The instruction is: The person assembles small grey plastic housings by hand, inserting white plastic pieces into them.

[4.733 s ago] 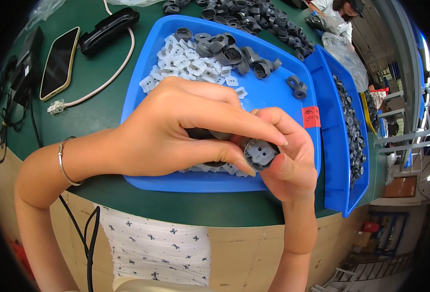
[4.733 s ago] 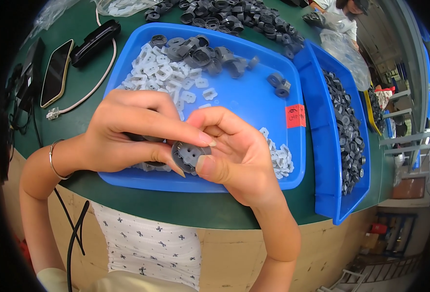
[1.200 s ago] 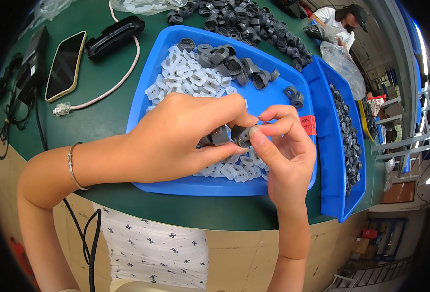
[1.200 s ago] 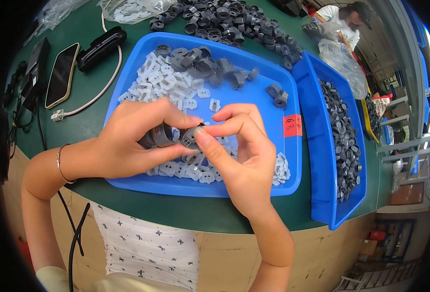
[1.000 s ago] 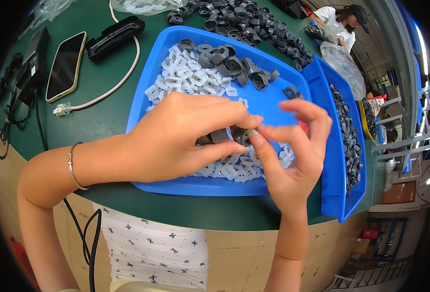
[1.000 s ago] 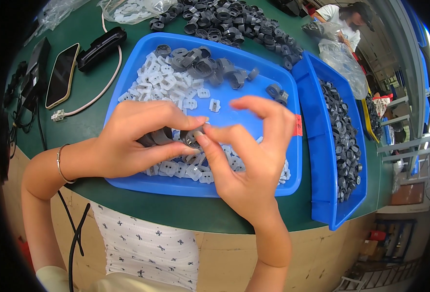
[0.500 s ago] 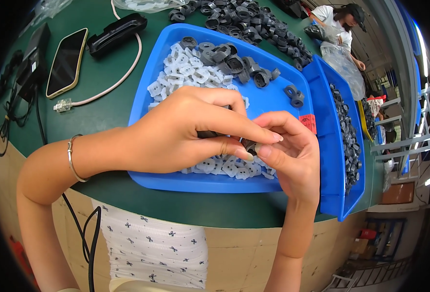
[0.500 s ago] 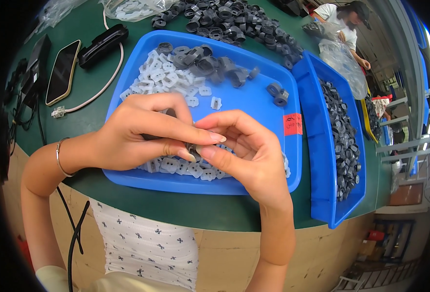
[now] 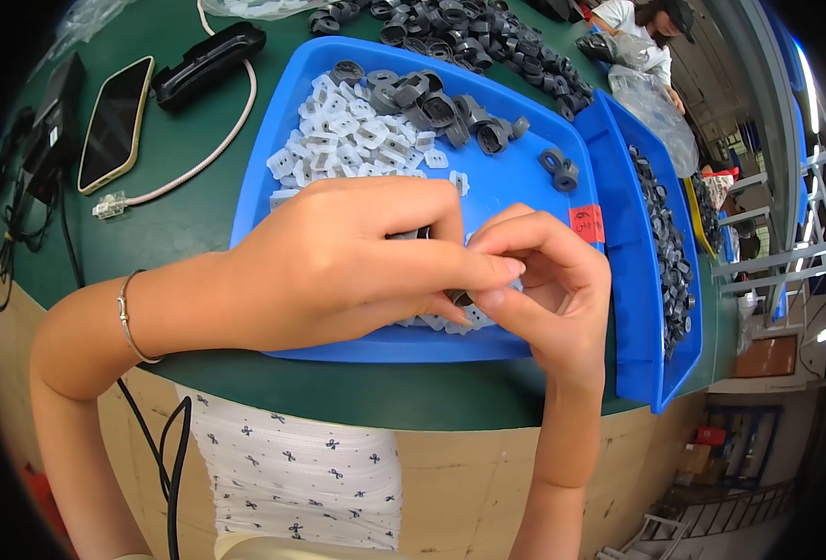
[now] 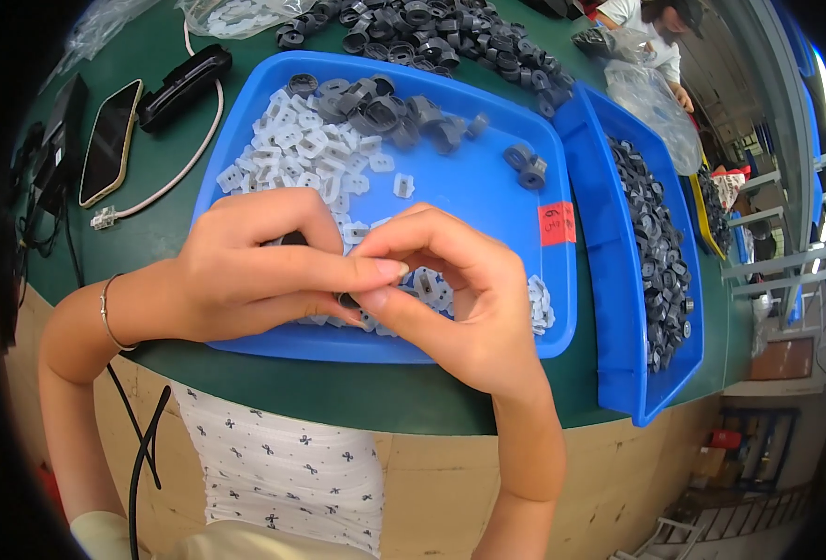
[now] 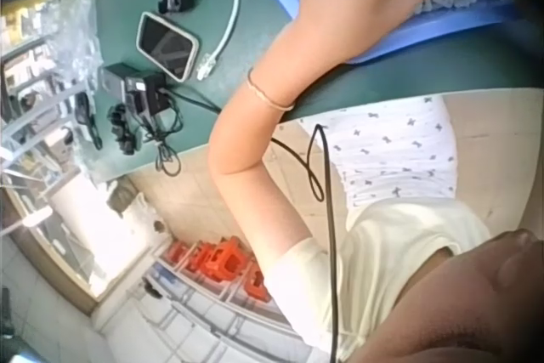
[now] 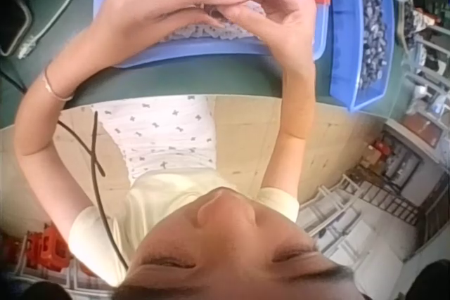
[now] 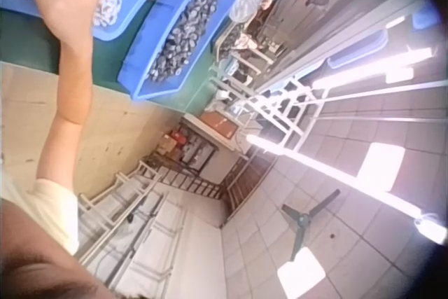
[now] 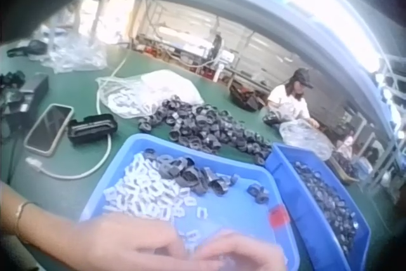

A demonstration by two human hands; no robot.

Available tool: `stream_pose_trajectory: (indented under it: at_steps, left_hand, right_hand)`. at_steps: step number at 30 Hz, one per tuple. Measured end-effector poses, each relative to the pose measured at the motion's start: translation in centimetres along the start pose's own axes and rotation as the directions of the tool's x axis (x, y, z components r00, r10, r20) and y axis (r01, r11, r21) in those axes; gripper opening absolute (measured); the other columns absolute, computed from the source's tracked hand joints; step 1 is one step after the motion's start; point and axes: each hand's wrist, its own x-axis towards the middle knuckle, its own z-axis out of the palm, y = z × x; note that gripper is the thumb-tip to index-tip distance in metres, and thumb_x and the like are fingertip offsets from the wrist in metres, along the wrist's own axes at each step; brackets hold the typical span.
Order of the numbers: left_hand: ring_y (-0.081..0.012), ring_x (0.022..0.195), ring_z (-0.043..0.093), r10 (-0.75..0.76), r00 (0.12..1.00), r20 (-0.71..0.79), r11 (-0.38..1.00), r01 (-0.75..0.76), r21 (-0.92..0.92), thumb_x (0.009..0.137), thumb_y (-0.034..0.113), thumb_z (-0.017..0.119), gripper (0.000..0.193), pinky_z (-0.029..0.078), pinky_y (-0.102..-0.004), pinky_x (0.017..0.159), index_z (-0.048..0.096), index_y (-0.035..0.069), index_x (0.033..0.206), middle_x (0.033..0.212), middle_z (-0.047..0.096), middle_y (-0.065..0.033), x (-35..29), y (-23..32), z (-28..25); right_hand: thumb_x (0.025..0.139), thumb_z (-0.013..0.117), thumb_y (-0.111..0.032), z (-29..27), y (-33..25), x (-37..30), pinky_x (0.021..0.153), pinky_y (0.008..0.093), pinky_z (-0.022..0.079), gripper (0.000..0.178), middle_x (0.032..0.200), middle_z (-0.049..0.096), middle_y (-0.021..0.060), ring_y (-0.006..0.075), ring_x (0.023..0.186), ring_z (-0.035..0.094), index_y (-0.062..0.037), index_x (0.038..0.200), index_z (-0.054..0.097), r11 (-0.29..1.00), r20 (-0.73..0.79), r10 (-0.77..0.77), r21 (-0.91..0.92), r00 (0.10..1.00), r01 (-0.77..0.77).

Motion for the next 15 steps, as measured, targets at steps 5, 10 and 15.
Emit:
stream_pose_trajectory:
  at_steps: [5,10,15]
  left_hand:
    - [-0.0132,0.061,0.052,0.06,0.997,0.039,0.992,-0.055,-0.115,0.062,0.004,0.078,0.05,0.043,-0.0248,0.052,0.068,0.016,0.11,0.073,0.051,-0.0009,0.14,-0.13,0.03]
    - [-0.0137,0.061,0.052,0.039,0.999,0.025,0.983,-0.034,-0.18,0.062,0.002,0.078,0.052,0.043,-0.0251,0.052,0.067,0.015,0.111,0.074,0.052,-0.0015,0.01,-0.21,0.12]
    - [-0.014,0.061,0.053,0.05,0.998,0.028,0.99,-0.046,-0.134,0.063,0.001,0.076,0.049,0.044,-0.0248,0.052,0.067,0.013,0.11,0.075,0.052,-0.0016,-0.02,-0.29,0.07]
  right_hand:
    - [0.074,0.066,0.006,-1.05,-0.38,-0.27,0.073,0.0272,0.05,0.017,0.084,0.063,0.0102,0.0155,0.077,0.061,0.0033,0.091,0.062,0.991,0.137,-0.027,-0.123,0.99,0.044]
    - [0.075,0.065,0.006,-0.34,-0.22,-0.75,0.072,0.0264,0.05,0.018,0.082,0.062,0.0087,0.0151,0.077,0.06,0.0027,0.093,0.06,0.99,0.1,-0.032,-0.131,0.994,0.045]
    - [0.079,0.062,0.005,-0.2,-0.29,-0.58,0.072,0.0258,0.049,0.016,0.08,0.06,0.0063,0.015,0.078,0.06,0.0017,0.094,0.057,0.992,0.098,0.001,-0.124,0.995,0.011]
